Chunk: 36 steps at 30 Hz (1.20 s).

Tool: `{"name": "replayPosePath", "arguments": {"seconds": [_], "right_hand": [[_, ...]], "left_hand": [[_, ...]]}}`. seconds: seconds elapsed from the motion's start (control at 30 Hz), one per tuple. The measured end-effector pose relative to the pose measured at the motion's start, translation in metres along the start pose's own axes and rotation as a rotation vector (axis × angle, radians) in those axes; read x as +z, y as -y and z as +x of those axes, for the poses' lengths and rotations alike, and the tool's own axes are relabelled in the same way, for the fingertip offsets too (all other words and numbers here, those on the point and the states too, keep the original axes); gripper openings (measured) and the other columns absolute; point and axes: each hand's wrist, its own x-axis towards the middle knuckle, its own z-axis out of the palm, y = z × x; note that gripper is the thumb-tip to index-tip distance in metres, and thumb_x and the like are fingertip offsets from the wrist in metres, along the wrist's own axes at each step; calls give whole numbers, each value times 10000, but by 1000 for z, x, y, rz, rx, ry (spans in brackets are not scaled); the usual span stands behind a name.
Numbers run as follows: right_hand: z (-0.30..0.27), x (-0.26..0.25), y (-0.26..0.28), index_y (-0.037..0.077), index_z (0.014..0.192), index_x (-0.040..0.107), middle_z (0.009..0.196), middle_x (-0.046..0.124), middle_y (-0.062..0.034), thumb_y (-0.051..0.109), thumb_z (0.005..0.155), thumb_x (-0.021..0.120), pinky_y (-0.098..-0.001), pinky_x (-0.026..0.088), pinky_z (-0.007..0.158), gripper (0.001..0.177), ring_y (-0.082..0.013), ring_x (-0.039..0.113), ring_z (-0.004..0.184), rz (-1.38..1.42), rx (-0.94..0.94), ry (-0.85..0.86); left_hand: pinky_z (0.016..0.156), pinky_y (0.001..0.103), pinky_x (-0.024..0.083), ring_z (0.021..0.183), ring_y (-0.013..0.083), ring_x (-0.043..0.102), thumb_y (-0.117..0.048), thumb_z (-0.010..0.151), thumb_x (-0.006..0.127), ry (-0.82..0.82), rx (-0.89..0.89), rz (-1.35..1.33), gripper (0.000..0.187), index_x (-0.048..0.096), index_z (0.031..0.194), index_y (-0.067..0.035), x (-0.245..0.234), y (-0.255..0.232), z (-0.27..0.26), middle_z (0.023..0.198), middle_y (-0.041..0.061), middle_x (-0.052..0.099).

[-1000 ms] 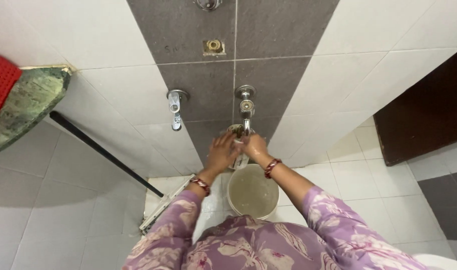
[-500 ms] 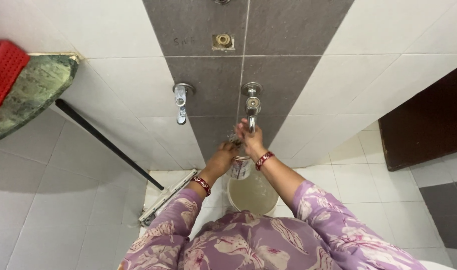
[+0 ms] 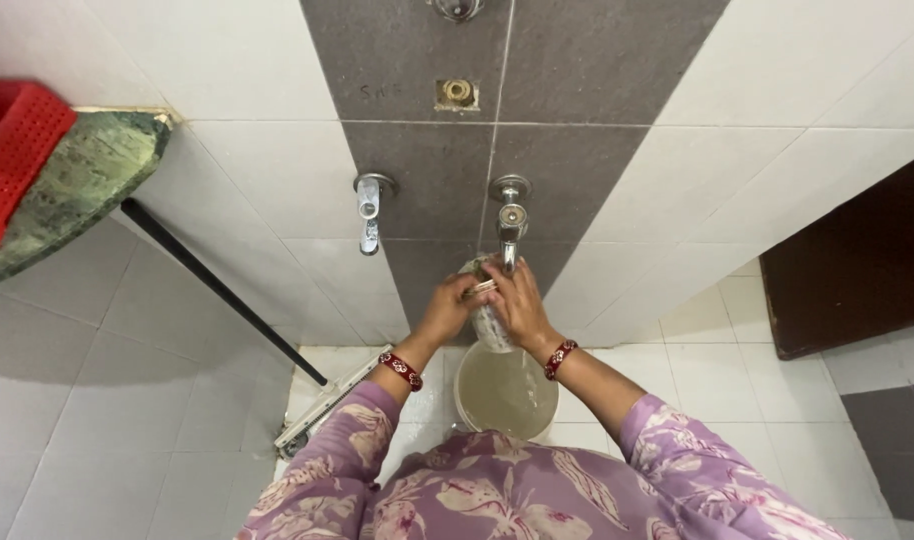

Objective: The person cleans a soap dish and brush under running water, sets the dish on a corner shelf with soap bars, and uses a brush and container of water to scrub a window sill before rinsing the container and their hands.

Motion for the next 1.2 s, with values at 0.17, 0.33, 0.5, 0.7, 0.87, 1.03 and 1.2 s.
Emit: {"name": "replayPosePath", "arguments": {"seconds": [0.17,0.33,0.5,0.7,0.87,1.03,1.2], "right_hand": [[-34,17,-26,11,1227,591,1309,572,-179,436,1086,428,-580,370,1162,476,-399,532,1273,-43,-117,-33],[-27,30,-81,84,855,687,955,720,-148,490,1019,386,-479,518,886,531,-347,675,936,46,127,246],[8,9,-63,78,930,757,887,748,-159,599,854,591,-485,560,725,552,-342,711,787,89,30,753],[20,-19,-31,125,1025,742,873,742,-160,531,854,703,-422,557,808,442,-303,729,832,-180,197,1125],[-2,4,-29,80,976,734,927,752,-130,320,905,635,-428,572,779,269,-294,731,866,107,418,908],[-17,12,-28,99,947,753,947,743,-126,238,900,619,-435,551,852,199,-295,717,915,-161,267,970],[-14,-10,-16,109,966,764,943,742,-152,195,890,617,-450,533,909,187,-349,708,896,-234,133,957]], "left_hand": [[910,408,552,1046,303,698,-193,905,730,225,-10,14,346,697,1236,-98,4,-11,-3,1164,151,707],[939,410,559,1048,303,705,-191,902,722,381,136,176,314,690,1194,-84,3,-14,-2,1153,158,715],[903,438,533,1025,329,674,-215,971,712,464,204,275,229,705,1162,-90,-11,-1,-7,1137,167,704],[856,494,459,981,377,600,-116,788,758,125,470,341,115,680,865,-82,2,0,11,1046,132,724],[637,368,485,749,239,585,-72,931,652,-8,-305,-535,103,637,1030,-96,72,6,56,920,97,653],[541,322,465,671,187,552,-204,1052,614,74,-473,-530,148,645,1083,-63,91,47,68,819,74,625],[837,329,506,969,165,617,-407,1067,537,-621,-160,-414,344,637,1190,-102,53,4,85,1051,40,660]]}}
